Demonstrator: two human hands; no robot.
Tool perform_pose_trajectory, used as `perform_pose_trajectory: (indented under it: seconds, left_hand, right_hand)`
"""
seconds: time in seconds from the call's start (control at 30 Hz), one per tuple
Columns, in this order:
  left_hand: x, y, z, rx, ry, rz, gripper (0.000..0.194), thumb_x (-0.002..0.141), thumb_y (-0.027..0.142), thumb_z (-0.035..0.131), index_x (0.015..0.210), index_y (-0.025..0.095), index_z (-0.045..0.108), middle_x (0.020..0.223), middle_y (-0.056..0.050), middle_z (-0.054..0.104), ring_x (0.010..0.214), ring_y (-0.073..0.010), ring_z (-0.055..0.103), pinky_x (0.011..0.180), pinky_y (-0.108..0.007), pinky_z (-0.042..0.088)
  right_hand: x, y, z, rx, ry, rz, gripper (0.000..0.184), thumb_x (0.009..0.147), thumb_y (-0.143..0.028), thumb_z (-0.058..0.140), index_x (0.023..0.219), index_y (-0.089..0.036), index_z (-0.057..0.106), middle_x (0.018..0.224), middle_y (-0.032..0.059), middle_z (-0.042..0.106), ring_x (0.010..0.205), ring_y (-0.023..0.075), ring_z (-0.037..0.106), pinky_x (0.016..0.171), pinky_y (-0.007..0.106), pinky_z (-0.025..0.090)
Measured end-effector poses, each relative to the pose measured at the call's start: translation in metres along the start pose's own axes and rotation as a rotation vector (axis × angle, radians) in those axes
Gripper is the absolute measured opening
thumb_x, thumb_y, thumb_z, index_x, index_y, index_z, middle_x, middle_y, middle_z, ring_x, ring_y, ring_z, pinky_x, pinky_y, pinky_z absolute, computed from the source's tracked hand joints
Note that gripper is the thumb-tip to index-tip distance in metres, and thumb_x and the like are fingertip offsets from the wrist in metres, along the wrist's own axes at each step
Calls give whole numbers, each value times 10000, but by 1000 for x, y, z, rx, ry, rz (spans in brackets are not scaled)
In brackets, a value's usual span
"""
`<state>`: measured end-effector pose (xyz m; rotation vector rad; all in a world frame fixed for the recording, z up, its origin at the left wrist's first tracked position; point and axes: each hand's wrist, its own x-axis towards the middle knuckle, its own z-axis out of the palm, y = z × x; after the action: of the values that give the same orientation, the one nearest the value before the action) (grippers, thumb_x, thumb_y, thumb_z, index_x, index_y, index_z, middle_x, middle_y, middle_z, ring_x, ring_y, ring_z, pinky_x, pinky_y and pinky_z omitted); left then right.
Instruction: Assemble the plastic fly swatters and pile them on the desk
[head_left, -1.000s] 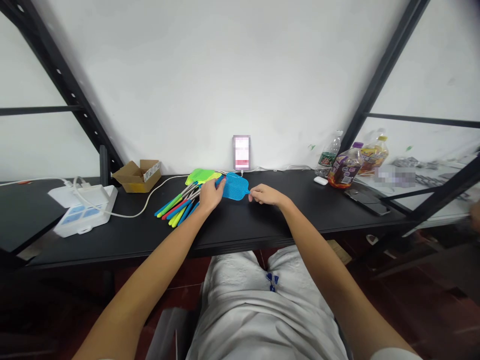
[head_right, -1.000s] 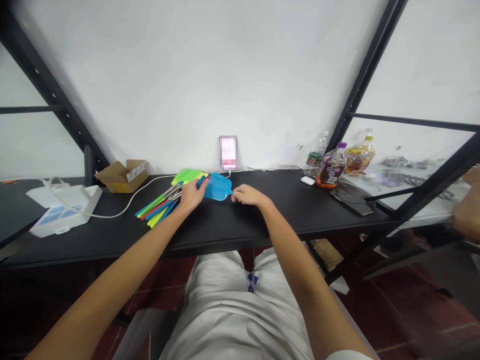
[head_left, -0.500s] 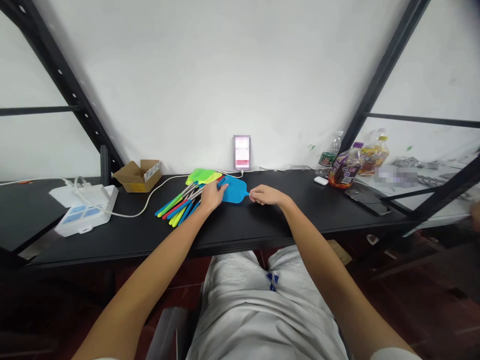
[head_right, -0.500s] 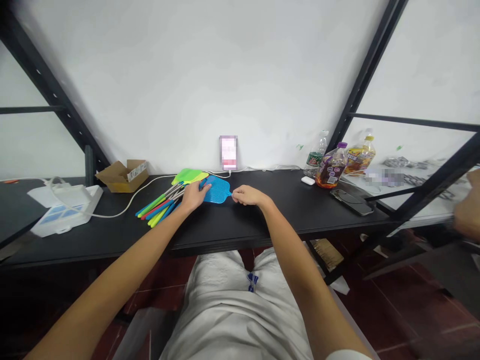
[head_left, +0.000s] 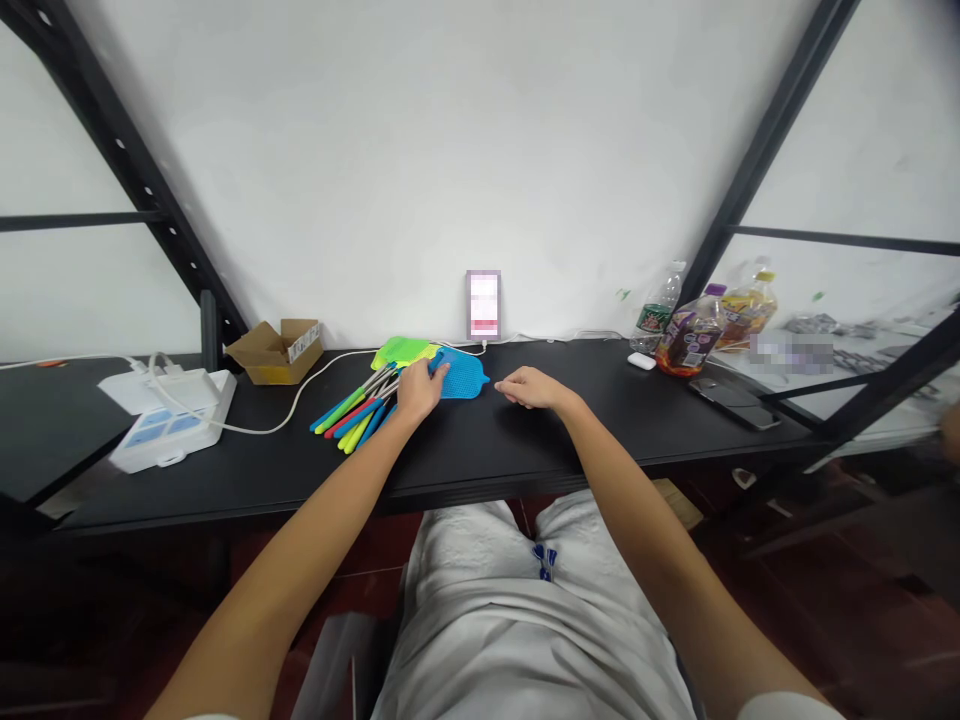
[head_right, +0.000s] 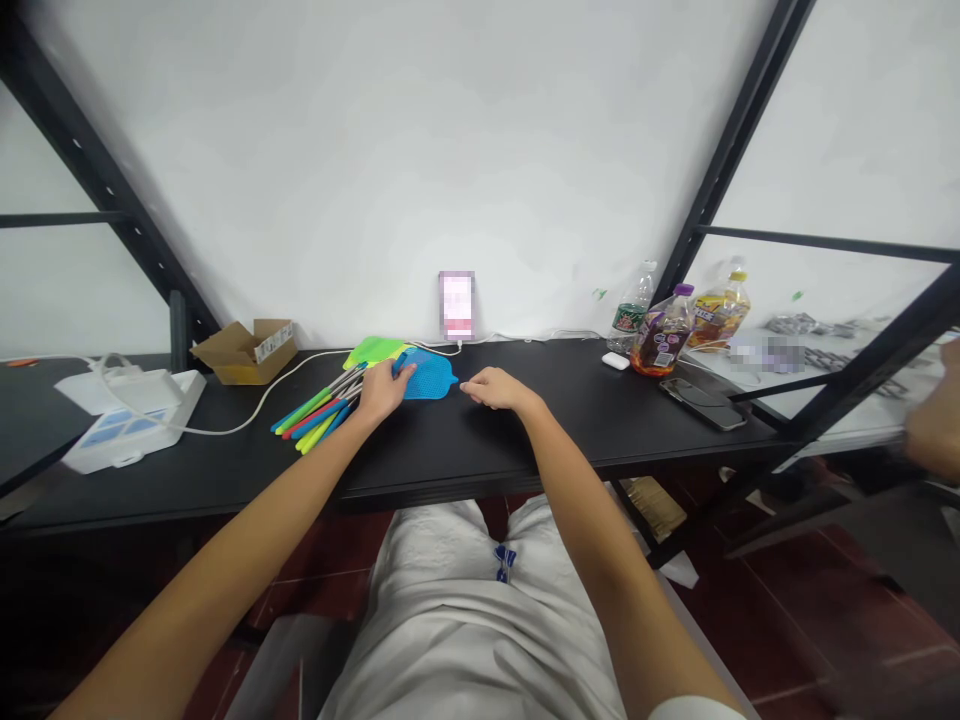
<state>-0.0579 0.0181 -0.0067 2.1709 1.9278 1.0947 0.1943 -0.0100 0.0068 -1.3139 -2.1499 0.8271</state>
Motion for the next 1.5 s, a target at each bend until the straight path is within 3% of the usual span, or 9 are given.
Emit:
perform_pose_trajectory:
  seconds: [0.13, 0.33, 0.6, 0.77, 1.03, 1.23, 1.5]
  left_hand:
    - [2, -1, 0, -14, 19, -24, 356, 923, 477, 502, 693, 208, 547, 724, -91, 644, 763, -252, 614, 688, -313, 381]
    - [5, -2, 1, -194, 6, -124, 358, 933, 429, 485, 671, 192, 549, 707, -69, 626, 714, -216, 591, 665, -297, 381]
    - [8, -7, 11, -481, 12, -230, 348, 877, 492, 565, 713, 185, 577, 597, -12, 532, 667, -186, 553, 614, -269, 435]
    - [9, -8, 13, -528, -12, -250, 362, 860, 516, 568, 728, 180, 584, 566, 4, 491, 649, -175, 537, 591, -261, 442]
    - [6, -6, 11, -556, -48, -245, 309, 856, 461, 543, 734, 180, 579, 563, 14, 481, 604, -157, 505, 574, -259, 417]
    - [5, -5, 11, -609, -83, -213, 309, 846, 455, 561, 706, 180, 543, 544, 35, 441, 530, -120, 445, 504, -228, 352]
    - [3, -4, 10, -717, -144, -181, 337, 809, 490, 645, 726, 175, 560, 525, 42, 437, 465, -103, 419, 451, -218, 309]
  right_hand:
    - [3, 5, 0, -97, 77, 18, 436, 873, -501, 511, 573, -185, 544, 509, -16, 492, 447, 100, 433, 491, 248, 305]
    - [7, 10, 0, -199, 164, -67, 191, 826, -303, 570, 727, -181, 680, 648, 0, 596, 606, 126, 482, 592, 244, 317]
    - [5, 8, 1, -149, 139, -145, 347, 872, -474, 554, 885, -183, 743, 603, -35, 474, 583, 116, 382, 586, 242, 277]
    - [7, 11, 2, -128, 143, -171, 363, 874, -488, 550, 915, -186, 747, 617, -36, 468, 586, 115, 371, 584, 239, 278]
    - [6, 12, 1, -134, 143, -175, 359, 870, -485, 559, 908, -186, 754, 618, -30, 468, 600, 119, 379, 584, 236, 283]
    - [9, 16, 1, -118, 80, -189, 343, 857, -457, 578, 894, -166, 758, 669, -9, 562, 631, 126, 439, 624, 240, 326]
    - [9, 13, 2, -117, 69, -206, 347, 845, -468, 580, 771, -154, 710, 618, -30, 435, 611, 113, 354, 588, 250, 277]
